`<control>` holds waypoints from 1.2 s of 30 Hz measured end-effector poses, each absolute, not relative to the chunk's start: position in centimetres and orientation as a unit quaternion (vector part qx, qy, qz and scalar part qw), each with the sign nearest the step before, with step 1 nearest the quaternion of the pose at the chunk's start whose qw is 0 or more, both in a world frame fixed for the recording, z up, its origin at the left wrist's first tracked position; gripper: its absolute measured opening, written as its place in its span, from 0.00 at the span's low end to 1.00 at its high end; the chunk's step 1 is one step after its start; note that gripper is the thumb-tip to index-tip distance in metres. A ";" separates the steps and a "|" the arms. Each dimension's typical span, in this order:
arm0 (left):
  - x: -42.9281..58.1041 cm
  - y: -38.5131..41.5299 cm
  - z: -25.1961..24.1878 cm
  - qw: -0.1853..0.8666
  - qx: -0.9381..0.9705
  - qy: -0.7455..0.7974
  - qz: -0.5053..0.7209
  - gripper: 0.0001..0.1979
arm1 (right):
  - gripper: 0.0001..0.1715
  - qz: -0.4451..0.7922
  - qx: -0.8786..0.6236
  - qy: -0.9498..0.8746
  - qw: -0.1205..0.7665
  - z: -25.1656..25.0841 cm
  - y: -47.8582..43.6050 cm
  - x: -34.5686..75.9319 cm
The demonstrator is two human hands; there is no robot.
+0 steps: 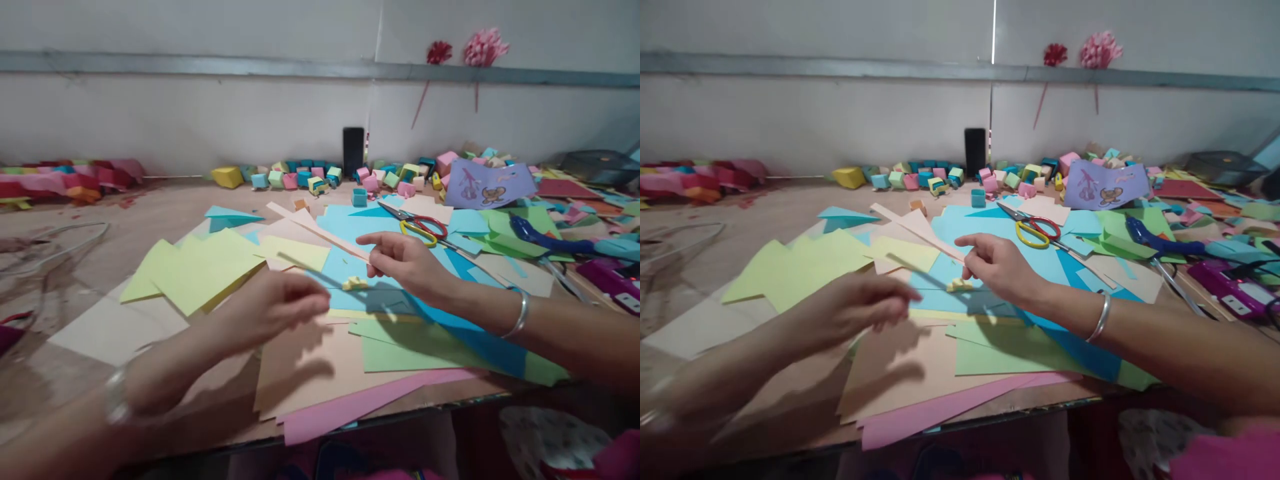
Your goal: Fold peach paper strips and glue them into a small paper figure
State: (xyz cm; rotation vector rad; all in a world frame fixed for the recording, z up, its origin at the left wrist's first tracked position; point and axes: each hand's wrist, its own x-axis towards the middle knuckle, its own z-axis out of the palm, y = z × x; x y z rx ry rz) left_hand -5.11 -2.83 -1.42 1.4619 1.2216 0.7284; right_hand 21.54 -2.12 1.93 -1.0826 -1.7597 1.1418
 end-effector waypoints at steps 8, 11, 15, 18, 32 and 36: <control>1.5 -1.5 2.5 0.605 0.515 0.433 0.425 0.14 | 0.18 0.427 -0.384 -0.700 0.424 0.4 -0.7 18.9; 1.6 -0.7 1.3 0.598 0.498 0.448 0.440 0.13 | 0.17 0.416 -0.409 -0.671 0.458 -0.7 0.1 19.8; 2.0 -0.2 0.4 0.622 0.452 0.452 0.453 0.14 | 0.15 0.411 -0.408 -0.677 0.454 -1.5 0.0 20.1; 2.2 -0.3 0.0 0.674 0.412 0.421 0.446 0.15 | 0.15 0.399 -0.400 -0.694 0.447 -1.7 -0.5 19.5; 2.6 -1.3 -0.5 0.770 0.333 0.364 0.404 0.14 | 0.06 0.369 -0.395 -0.683 0.491 -1.9 -1.3 18.9; 2.4 -1.6 -0.5 0.754 0.369 0.372 0.396 0.14 | 0.05 0.386 -0.403 -0.661 0.502 -1.8 -1.6 18.7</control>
